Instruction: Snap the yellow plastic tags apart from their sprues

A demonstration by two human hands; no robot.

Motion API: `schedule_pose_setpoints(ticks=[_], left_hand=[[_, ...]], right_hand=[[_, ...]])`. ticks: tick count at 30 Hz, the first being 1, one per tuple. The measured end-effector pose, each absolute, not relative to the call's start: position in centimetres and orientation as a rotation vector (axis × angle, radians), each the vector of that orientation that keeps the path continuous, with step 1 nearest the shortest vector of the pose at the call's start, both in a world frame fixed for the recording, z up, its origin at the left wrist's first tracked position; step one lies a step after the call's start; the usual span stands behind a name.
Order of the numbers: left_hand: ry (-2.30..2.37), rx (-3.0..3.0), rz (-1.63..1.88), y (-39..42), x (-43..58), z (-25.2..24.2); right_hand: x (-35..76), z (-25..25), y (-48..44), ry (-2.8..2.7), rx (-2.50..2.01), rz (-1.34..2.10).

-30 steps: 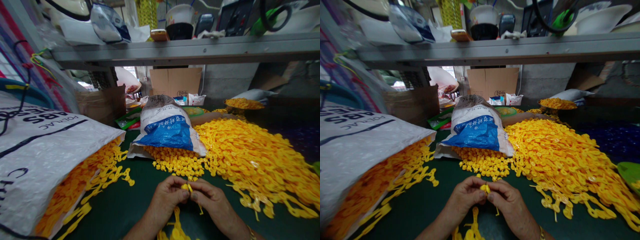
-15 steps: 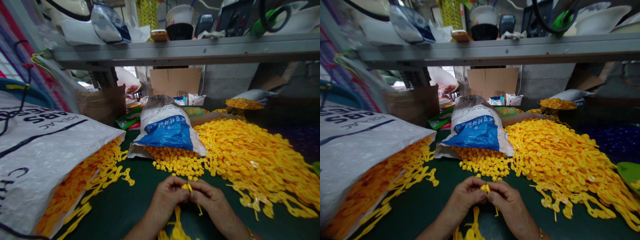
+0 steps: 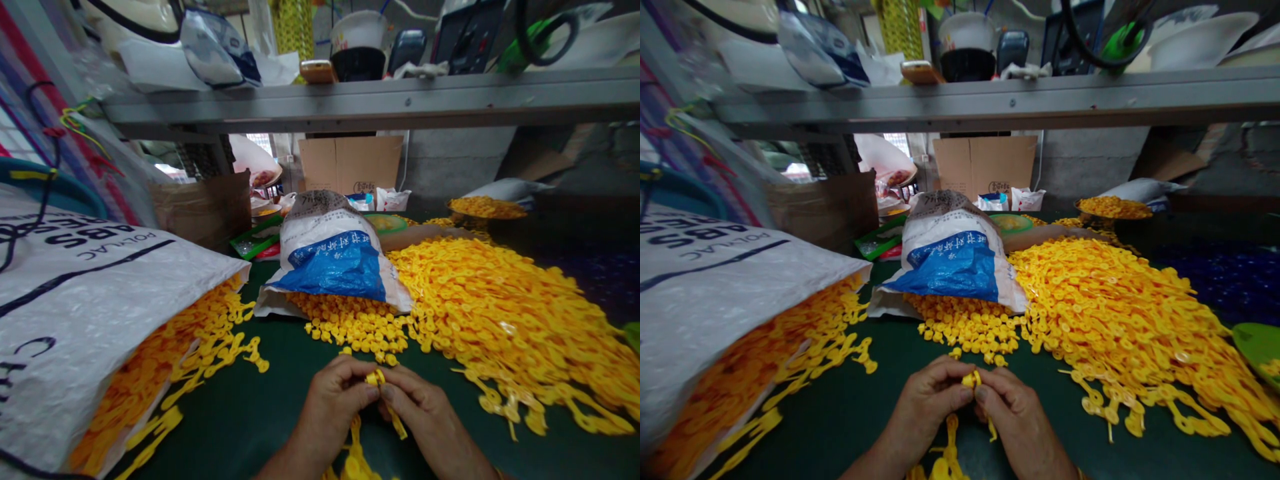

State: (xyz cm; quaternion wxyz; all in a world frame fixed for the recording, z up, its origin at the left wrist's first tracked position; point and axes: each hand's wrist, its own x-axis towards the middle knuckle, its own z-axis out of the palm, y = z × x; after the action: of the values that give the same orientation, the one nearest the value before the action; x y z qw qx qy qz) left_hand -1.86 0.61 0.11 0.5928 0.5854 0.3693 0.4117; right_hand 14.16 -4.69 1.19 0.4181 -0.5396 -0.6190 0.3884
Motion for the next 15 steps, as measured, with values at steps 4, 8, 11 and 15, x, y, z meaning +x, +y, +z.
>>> schedule_pose_setpoints(ticks=[4, 8, 11, 15], left_hand=[[0.881, 1.439, 0.940, 0.5, -1.9, 0.2], [0.919, 1.463, 0.926, 0.4, -1.8, 0.2], [0.938, 1.485, 0.941, 0.3, -1.6, 0.0], [0.929, 1.370, 0.928, 0.2, -1.5, -0.1]], right_hand=[[13.5, 0.6, -5.2, -1.688, -1.315, 0.813], [13.2, -1.5, -5.4, -1.793, -1.261, 0.607], [12.9, -2.3, -5.4, -1.823, -1.263, 0.521], [13.0, -1.1, -5.1, -1.818, -1.282, 0.673]])
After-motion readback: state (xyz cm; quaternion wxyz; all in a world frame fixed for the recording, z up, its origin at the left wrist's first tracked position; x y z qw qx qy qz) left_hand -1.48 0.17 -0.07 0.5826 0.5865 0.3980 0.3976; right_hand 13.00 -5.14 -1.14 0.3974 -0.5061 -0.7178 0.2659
